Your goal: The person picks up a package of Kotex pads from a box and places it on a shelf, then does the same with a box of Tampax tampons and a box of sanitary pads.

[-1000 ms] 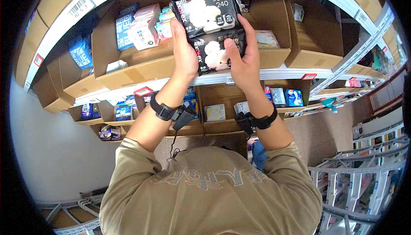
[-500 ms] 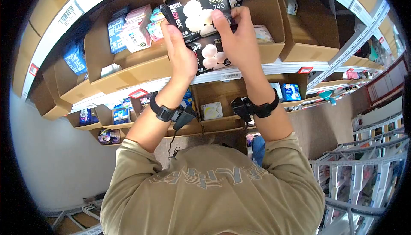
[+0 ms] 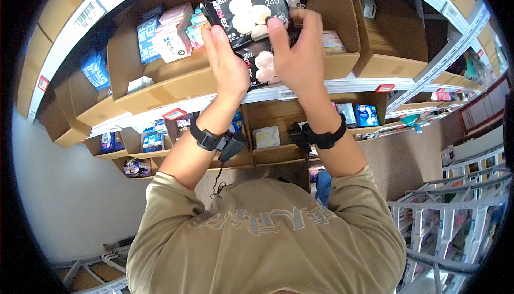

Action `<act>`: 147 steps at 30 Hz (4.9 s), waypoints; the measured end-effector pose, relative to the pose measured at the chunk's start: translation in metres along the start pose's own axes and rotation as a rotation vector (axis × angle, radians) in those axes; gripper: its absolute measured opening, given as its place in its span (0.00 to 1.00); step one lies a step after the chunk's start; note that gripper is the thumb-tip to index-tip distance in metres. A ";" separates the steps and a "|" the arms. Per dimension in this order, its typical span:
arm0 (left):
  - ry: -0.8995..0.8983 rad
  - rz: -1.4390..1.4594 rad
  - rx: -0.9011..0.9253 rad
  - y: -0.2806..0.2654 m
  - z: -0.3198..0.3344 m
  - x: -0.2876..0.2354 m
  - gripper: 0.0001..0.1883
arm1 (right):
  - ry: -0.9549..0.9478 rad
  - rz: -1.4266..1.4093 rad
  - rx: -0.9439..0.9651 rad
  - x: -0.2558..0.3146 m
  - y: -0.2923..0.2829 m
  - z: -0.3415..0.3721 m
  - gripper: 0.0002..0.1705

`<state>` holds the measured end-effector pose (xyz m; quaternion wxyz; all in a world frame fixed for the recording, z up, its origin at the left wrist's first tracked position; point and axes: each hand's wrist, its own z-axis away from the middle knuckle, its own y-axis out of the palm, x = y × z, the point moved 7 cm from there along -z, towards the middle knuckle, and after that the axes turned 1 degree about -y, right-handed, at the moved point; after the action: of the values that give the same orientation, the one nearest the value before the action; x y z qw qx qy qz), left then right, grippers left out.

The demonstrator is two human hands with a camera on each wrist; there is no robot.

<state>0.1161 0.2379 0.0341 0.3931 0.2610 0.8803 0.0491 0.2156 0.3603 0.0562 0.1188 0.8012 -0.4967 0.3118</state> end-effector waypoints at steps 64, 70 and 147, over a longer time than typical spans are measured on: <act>-0.067 -0.138 -0.063 -0.006 -0.010 -0.002 0.16 | 0.094 -0.667 0.303 -0.028 -0.011 0.040 0.36; -0.239 0.154 -0.272 -0.035 -0.017 -0.008 0.23 | -0.018 -0.365 0.413 0.000 -0.040 -0.016 0.50; -0.184 -0.092 0.755 0.008 0.006 0.018 0.07 | 0.217 1.326 1.207 -0.148 0.062 -0.136 0.33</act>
<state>0.1136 0.2529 0.0202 0.3487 0.3508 0.8082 -0.3196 0.0633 0.5055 0.0633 -0.4797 0.2428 -0.5947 0.5977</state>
